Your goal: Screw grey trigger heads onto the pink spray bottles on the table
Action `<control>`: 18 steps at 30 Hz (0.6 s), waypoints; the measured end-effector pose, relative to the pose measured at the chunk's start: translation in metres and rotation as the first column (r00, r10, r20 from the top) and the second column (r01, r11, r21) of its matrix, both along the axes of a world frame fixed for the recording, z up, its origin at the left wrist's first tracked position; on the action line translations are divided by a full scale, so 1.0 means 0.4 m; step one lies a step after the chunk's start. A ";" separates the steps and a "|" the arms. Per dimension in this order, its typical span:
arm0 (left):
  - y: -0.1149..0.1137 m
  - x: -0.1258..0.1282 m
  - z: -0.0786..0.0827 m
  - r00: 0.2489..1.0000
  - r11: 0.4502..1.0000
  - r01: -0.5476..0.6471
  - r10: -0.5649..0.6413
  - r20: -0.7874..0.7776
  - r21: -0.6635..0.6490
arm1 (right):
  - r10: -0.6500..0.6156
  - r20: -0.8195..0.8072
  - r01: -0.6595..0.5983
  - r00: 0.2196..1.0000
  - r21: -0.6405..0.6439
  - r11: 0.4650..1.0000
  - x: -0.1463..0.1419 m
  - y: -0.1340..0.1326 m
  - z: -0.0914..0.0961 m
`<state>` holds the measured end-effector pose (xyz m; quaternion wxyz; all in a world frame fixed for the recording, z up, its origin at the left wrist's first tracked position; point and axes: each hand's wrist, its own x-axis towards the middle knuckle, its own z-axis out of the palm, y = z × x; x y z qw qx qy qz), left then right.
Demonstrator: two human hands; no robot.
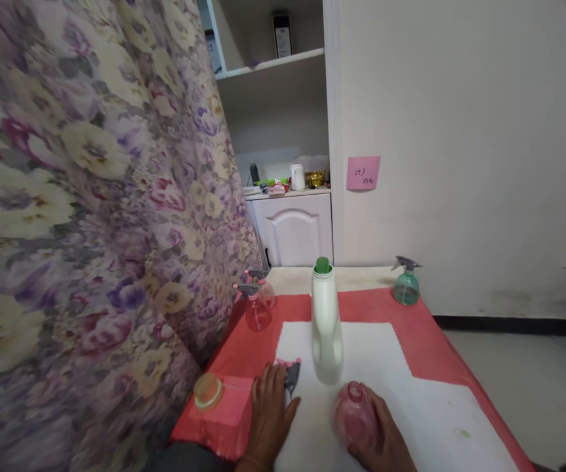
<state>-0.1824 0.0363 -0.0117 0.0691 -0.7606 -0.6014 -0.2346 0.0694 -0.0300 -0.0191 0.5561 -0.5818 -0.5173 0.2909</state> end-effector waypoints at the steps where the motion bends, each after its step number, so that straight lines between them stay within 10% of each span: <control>1: 0.000 -0.001 -0.013 0.999 0.998 -0.010 0.012 -0.030 0.068 | 0.012 -0.006 -0.012 1.000 0.004 1.000 0.001 0.000 0.000; 6: 0.003 -0.009 -0.048 0.988 0.964 -0.004 0.044 -0.146 0.265 | 0.037 -0.028 -0.038 0.999 -0.030 0.999 0.011 -0.001 -0.005; 18: -0.007 -0.012 -0.031 0.994 0.967 0.050 -0.023 -0.110 0.249 | 0.091 -0.023 -0.092 0.996 -0.008 0.996 0.018 -0.004 0.004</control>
